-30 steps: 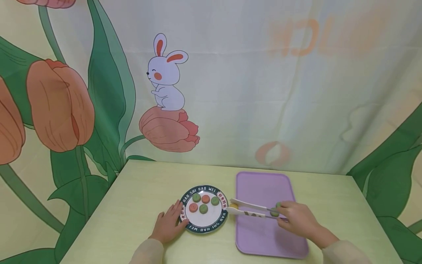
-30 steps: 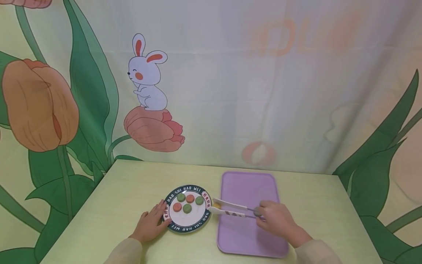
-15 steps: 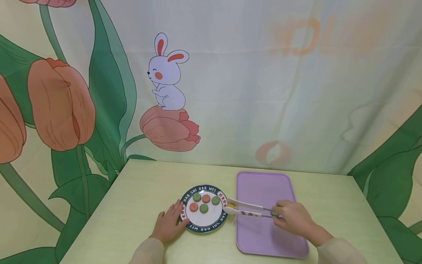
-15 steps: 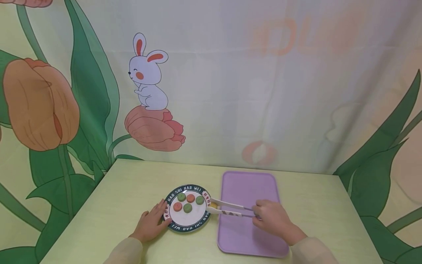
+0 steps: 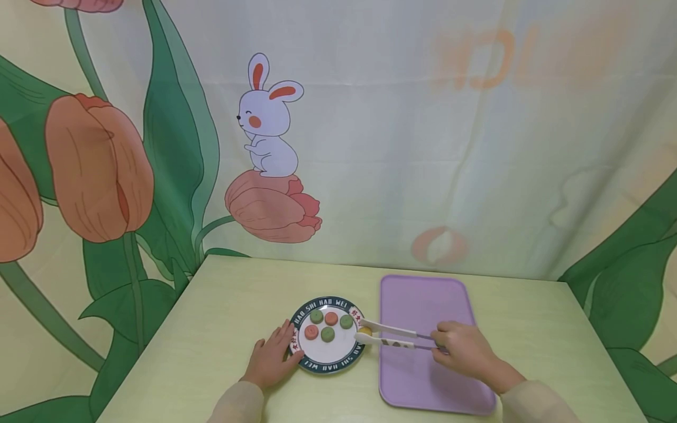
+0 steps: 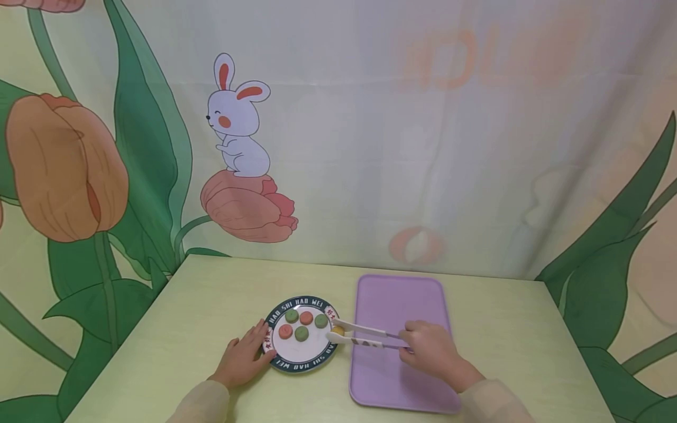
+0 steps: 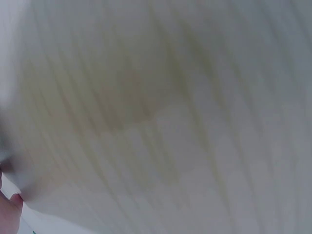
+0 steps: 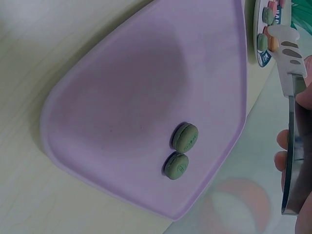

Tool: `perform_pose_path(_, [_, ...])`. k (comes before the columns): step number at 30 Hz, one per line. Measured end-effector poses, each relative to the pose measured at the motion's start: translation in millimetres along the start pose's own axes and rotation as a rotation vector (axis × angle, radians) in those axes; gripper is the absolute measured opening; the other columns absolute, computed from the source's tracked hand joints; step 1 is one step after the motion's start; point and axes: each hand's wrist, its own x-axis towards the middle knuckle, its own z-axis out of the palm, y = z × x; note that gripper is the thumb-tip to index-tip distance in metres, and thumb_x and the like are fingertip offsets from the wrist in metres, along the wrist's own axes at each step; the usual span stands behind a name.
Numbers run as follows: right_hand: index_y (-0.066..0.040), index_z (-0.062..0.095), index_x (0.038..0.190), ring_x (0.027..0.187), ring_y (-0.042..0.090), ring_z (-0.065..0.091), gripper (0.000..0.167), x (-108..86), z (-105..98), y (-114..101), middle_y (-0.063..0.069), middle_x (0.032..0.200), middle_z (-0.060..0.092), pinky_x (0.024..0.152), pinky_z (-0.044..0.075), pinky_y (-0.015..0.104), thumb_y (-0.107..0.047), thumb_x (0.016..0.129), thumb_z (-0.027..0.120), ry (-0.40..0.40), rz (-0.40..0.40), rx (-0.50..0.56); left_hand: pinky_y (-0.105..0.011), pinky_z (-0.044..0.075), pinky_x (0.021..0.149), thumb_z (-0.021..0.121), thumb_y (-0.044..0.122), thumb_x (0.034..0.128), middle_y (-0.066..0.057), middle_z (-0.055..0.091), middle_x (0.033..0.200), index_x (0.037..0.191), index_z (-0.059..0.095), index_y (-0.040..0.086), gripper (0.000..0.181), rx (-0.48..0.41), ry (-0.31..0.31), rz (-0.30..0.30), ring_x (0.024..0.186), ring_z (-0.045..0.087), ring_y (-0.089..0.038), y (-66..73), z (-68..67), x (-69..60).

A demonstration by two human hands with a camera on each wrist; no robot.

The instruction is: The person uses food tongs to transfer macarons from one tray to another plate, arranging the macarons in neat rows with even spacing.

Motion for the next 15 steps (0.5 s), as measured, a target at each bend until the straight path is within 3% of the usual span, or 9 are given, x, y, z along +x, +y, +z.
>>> perform_pose_path(6, [-0.017,0.059,0.064,0.052,0.001,0.031,0.011,3.4,1.4,-2.3,-0.012,0.058,0.037,0.043,0.026,0.014,-0.021,0.060,0.068,0.002,-0.021,0.004,-0.057,0.023,0.101,0.041,0.057,0.0841,-0.003,0.025,0.146,0.140,0.027,0.014,0.071,-0.003,-0.002,-0.002,0.131,0.029,-0.028,-0.4,1.4,-0.1])
perform_pose_path(15, [-0.014,0.063,0.070,0.053,0.005,0.039,0.013,6.3,9.6,-5.6,-0.009,0.062,0.044,0.042,0.031,0.017,-0.023,0.062,0.067,-0.028,-0.006,-0.014,-0.057,0.023,0.100,0.041,0.057,0.0840,-0.003,0.025,0.146,0.139,0.028,0.013,0.072,0.004,0.009,0.004,0.131,0.029,-0.028,-1.3,1.7,0.8])
